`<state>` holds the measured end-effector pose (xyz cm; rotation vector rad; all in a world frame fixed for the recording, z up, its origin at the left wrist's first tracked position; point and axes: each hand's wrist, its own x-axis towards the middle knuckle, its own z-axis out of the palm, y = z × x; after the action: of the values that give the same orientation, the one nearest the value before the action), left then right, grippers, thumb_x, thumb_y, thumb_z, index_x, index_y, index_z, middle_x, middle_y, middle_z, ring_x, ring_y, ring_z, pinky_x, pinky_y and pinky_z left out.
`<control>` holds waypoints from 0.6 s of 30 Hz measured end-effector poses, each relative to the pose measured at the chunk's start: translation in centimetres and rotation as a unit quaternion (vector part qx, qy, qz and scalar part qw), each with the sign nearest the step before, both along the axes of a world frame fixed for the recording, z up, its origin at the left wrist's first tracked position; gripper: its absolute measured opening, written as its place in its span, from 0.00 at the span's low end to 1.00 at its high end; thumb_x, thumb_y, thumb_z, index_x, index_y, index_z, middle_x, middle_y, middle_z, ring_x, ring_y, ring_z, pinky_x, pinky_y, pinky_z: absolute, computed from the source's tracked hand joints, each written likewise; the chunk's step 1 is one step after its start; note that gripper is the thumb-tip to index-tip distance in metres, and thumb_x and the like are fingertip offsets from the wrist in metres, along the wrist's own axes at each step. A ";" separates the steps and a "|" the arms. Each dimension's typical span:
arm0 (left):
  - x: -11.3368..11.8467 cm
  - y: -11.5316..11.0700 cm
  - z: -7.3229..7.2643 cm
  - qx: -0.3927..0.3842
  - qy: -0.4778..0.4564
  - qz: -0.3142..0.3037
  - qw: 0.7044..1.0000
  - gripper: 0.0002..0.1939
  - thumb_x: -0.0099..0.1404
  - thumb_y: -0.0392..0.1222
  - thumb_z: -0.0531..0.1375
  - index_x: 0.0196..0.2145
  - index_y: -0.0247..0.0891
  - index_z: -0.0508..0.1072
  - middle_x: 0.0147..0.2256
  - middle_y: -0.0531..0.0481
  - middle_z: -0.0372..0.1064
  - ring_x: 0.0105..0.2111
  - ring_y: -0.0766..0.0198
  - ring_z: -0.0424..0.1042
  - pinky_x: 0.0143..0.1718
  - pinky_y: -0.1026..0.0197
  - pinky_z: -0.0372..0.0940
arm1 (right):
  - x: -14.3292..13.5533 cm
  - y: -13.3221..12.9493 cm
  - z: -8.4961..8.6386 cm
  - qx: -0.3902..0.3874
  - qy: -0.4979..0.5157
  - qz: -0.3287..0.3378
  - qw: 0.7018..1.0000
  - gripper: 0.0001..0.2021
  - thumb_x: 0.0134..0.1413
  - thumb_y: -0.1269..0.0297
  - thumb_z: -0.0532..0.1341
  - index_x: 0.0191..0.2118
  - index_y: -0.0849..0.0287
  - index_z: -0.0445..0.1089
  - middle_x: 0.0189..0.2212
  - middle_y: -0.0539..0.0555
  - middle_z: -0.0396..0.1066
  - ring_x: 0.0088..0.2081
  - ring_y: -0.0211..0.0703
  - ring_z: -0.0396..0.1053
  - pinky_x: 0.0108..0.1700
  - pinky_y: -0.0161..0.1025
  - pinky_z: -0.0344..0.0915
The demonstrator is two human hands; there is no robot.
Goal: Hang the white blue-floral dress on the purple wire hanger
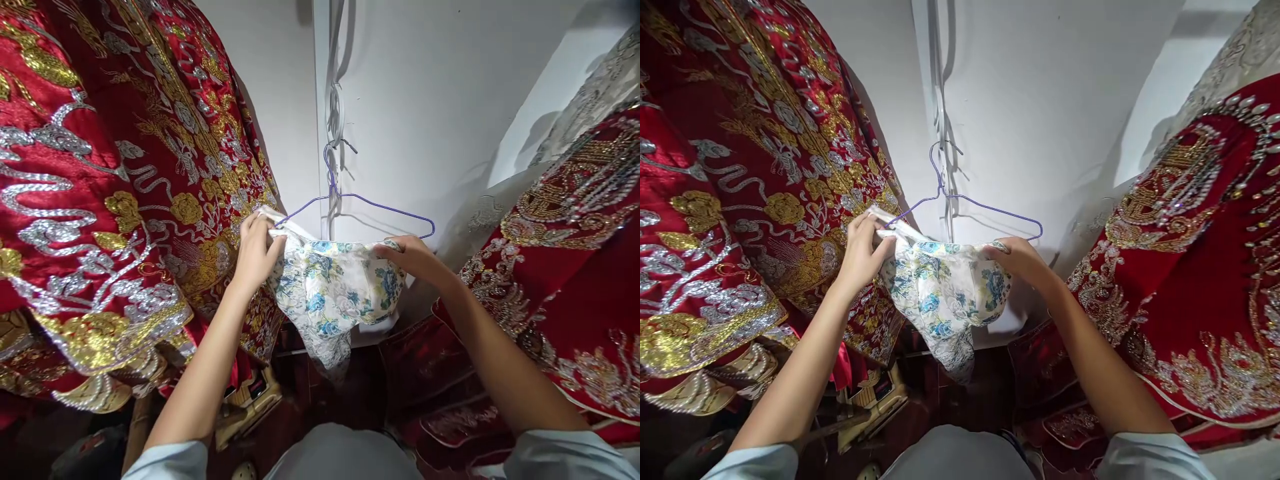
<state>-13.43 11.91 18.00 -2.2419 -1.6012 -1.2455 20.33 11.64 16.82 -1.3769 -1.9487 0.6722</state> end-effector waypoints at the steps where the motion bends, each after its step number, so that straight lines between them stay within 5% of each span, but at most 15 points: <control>1: 0.7 0.6 0.4 0.007 -0.004 -0.028 1.000 0.08 0.69 0.46 0.56 0.41 0.39 0.65 0.53 0.38 0.68 0.61 0.46 0.59 0.60 0.42 0.58 | -0.2 -0.1 -0.1 0.010 -0.002 -0.001 1.000 0.25 0.60 0.43 0.57 0.22 0.56 0.53 0.19 0.46 0.52 0.23 0.35 0.50 0.26 0.37 0.46; 5: 2.6 2.5 1.4 0.004 -0.044 -0.094 0.995 0.11 0.71 0.44 0.54 0.49 0.40 0.67 0.42 0.46 0.73 0.42 0.57 0.72 0.47 0.54 0.65 | -0.6 -1.0 -0.8 0.081 0.007 -0.003 0.997 0.26 0.63 0.42 0.54 0.22 0.57 0.59 0.20 0.48 0.58 0.25 0.38 0.55 0.29 0.37 0.51; 7: 2.8 3.1 1.5 0.023 -0.054 -0.100 0.993 0.13 0.73 0.43 0.52 0.51 0.39 0.69 0.41 0.46 0.74 0.40 0.59 0.72 0.45 0.57 0.65 | -0.3 -1.8 -1.1 0.112 0.017 -0.015 0.993 0.21 0.62 0.42 0.56 0.36 0.57 0.71 0.31 0.53 0.71 0.30 0.42 0.65 0.33 0.38 0.57; 10: 2.4 3.7 1.6 0.041 -0.036 -0.101 0.993 0.15 0.73 0.43 0.50 0.45 0.37 0.73 0.42 0.45 0.74 0.42 0.58 0.71 0.47 0.58 0.64 | 0.9 -3.1 -1.5 0.142 0.000 -0.057 0.988 0.33 0.52 0.42 0.66 0.60 0.52 0.65 0.46 0.59 0.73 0.36 0.50 0.72 0.36 0.41 0.63; 15: 1.7 4.2 1.8 0.060 0.013 -0.100 0.993 0.12 0.72 0.42 0.51 0.40 0.37 0.73 0.38 0.44 0.68 0.40 0.57 0.68 0.45 0.56 0.64 | 3.7 -2.8 -0.6 0.151 -0.008 -0.119 0.981 0.46 0.54 0.57 0.64 0.73 0.57 0.42 0.36 0.57 0.75 0.29 0.49 0.70 0.35 0.44 0.64; 18: 1.7 4.1 2.1 0.078 0.039 -0.110 0.990 0.12 0.73 0.41 0.51 0.41 0.37 0.72 0.41 0.42 0.64 0.43 0.55 0.67 0.47 0.54 0.64 | 5.3 -1.3 1.2 0.137 -0.030 -0.146 0.979 0.41 0.50 0.64 0.63 0.70 0.59 0.55 0.34 0.57 0.76 0.31 0.51 0.70 0.38 0.46 0.65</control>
<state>-11.68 15.99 20.07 -2.3840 -1.2111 -1.2649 25.65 10.30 17.97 -1.4788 -1.7563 0.2165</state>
